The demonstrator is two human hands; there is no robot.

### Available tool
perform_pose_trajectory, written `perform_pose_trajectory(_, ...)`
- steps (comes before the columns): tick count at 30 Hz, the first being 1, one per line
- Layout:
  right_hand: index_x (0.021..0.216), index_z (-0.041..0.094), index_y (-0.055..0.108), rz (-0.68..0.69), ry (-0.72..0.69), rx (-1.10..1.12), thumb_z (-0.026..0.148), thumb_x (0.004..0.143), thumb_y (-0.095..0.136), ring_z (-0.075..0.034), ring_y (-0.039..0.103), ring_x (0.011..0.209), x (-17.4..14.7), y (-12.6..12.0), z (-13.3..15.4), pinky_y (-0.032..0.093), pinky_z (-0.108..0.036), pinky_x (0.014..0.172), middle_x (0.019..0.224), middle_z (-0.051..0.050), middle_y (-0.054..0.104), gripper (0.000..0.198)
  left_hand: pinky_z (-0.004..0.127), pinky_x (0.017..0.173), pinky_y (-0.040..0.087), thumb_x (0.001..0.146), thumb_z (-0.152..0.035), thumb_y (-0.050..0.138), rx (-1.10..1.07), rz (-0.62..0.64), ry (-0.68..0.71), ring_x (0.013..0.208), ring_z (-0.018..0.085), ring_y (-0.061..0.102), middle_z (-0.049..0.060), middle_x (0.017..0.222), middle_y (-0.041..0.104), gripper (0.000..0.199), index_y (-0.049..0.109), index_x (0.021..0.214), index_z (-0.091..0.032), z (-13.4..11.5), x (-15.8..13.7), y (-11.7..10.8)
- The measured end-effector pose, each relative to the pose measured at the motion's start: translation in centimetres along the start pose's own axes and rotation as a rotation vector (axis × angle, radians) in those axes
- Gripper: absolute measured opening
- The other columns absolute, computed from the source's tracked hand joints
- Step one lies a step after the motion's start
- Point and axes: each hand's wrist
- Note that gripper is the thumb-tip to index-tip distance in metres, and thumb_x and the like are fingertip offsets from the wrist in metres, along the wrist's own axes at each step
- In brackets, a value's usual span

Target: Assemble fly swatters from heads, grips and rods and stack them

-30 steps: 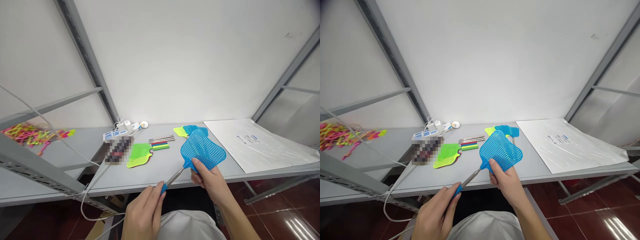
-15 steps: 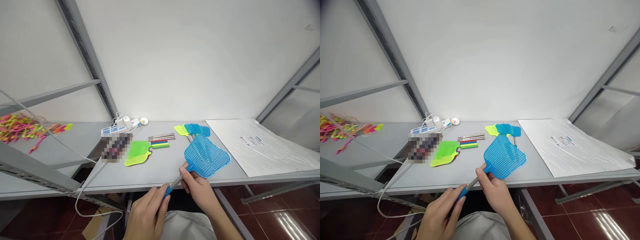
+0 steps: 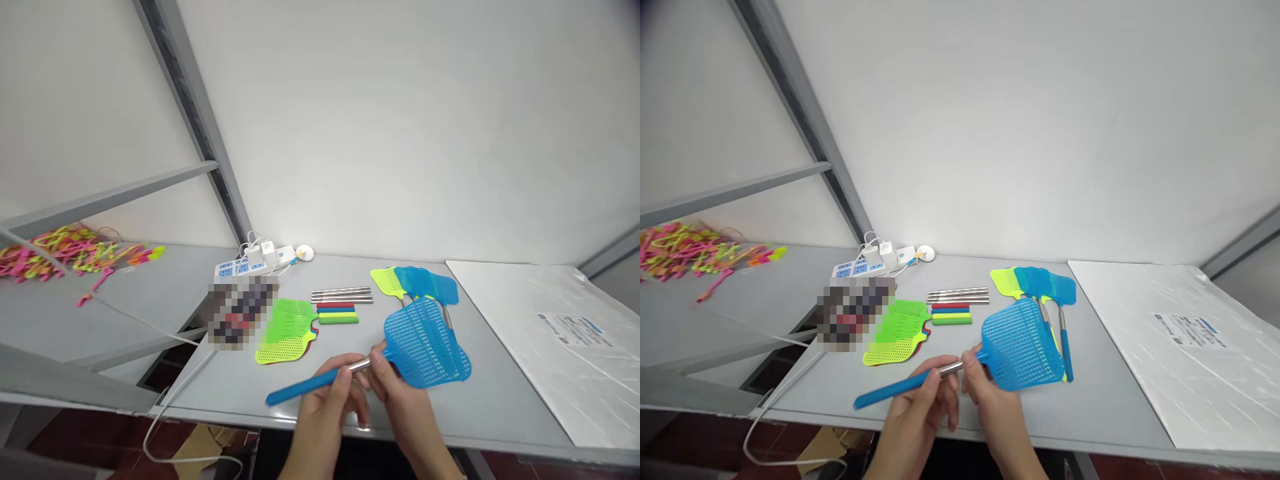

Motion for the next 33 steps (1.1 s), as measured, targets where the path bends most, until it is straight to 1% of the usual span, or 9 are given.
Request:
perform_pose_trajectory(3,0.070,0.022,0.051,0.022,0.020,0.016,0.050,0.084,0.067,-0.013,0.041,0.054,1.2,0.6,0.0,0.039,-0.028,0.054,0.058,0.005,0.042,0.035,0.025,0.053,0.045,0.086,-0.051,0.067,0.037,0.036,0.047,0.049,0.011,0.053,-0.002,0.057,0.055,0.038,0.071,0.092,-0.014,0.7,2.3,1.9)
perform_pose_trajectory(6,0.071,0.021,0.054,-0.097,-0.015,0.056,0.046,0.080,0.072,-0.012,0.042,0.054,3.0,-0.2,0.8,0.041,-0.029,0.055,0.057,0.005,0.045,0.032,0.024,0.055,0.044,0.083,-0.049,0.071,0.047,-0.068,0.062,0.050,0.011,0.053,-0.003,0.055,0.055,0.036,0.073,0.092,-0.014,0.4,4.1,2.2)
perform_pose_trajectory(10,0.070,0.021,0.053,-0.392,-0.084,0.248,0.035,0.071,0.083,-0.008,0.031,0.047,5.9,-3.0,3.5,0.043,-0.027,0.054,0.054,0.010,0.038,0.033,0.023,0.051,0.041,0.079,-0.052,0.074,0.011,-0.240,0.106,0.049,0.011,0.051,-0.002,0.054,0.052,0.039,0.075,0.082,-0.013,-1.9,5.8,0.9)
perform_pose_trajectory(14,0.062,0.020,0.044,-0.399,-0.103,0.338,0.030,0.075,0.080,-0.006,0.023,0.044,7.7,-6.1,6.2,0.044,-0.024,0.051,0.048,0.012,0.026,0.040,0.023,0.046,0.042,0.078,-0.050,0.075,-0.035,-0.338,0.180,0.047,0.011,0.050,-0.004,0.053,0.045,0.035,0.073,0.078,-0.014,-4.8,7.2,-0.8)
perform_pose_trajectory(21,0.063,0.020,0.042,-0.525,-0.227,0.328,0.020,0.080,0.074,-0.006,0.021,0.040,9.1,-10.4,8.4,0.045,-0.022,0.050,0.046,0.012,0.027,0.036,0.020,0.042,0.040,0.087,-0.044,0.067,-0.086,-0.463,0.284,0.043,0.008,0.045,-0.007,0.055,0.037,0.030,0.067,0.078,-0.015,-7.2,8.5,-2.4)
perform_pose_trajectory(23,0.064,0.020,0.044,-0.547,-0.257,0.315,0.023,0.083,0.072,-0.006,0.023,0.041,9.3,-10.3,8.3,0.045,-0.022,0.052,0.047,0.011,0.027,0.034,0.020,0.042,0.039,0.089,-0.044,0.065,-0.099,-0.469,0.299,0.042,0.007,0.044,-0.007,0.055,0.036,0.030,0.066,0.079,-0.016,-6.9,8.6,-2.3)
perform_pose_trajectory(26,0.076,0.020,0.056,-0.526,-0.297,0.272,0.034,0.089,0.066,-0.006,0.029,0.043,8.9,-8.1,7.2,0.044,-0.022,0.052,0.050,0.011,0.032,0.023,0.020,0.042,0.039,0.090,-0.046,0.064,-0.122,-0.492,0.296,0.042,0.007,0.042,-0.008,0.057,0.036,0.030,0.064,0.079,-0.017,-5.7,8.5,-1.5)
perform_pose_trajectory(29,0.092,0.021,0.064,-0.406,-0.206,0.207,0.046,0.093,0.059,-0.008,0.037,0.043,8.0,-4.9,5.4,0.045,-0.026,0.054,0.053,0.008,0.042,0.026,0.021,0.043,0.038,0.090,-0.049,0.062,-0.115,-0.485,0.249,0.042,0.007,0.040,-0.008,0.058,0.036,0.033,0.063,0.080,-0.018,-4.5,8.2,-0.8)
perform_pose_trajectory(33,0.090,0.019,0.066,-0.287,-0.102,0.198,0.051,0.091,0.060,-0.009,0.043,0.047,7.1,-3.0,4.2,0.045,-0.028,0.056,0.055,0.006,0.047,0.033,0.021,0.045,0.038,0.093,-0.046,0.059,-0.142,-0.497,0.285,0.043,0.007,0.037,-0.007,0.059,0.034,0.031,0.062,0.081,-0.018,-5.0,8.3,-1.1)
Point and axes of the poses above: each hand's wrist, its own x-axis towards the middle knuckle, its own y-axis out of the palm, z = x × y
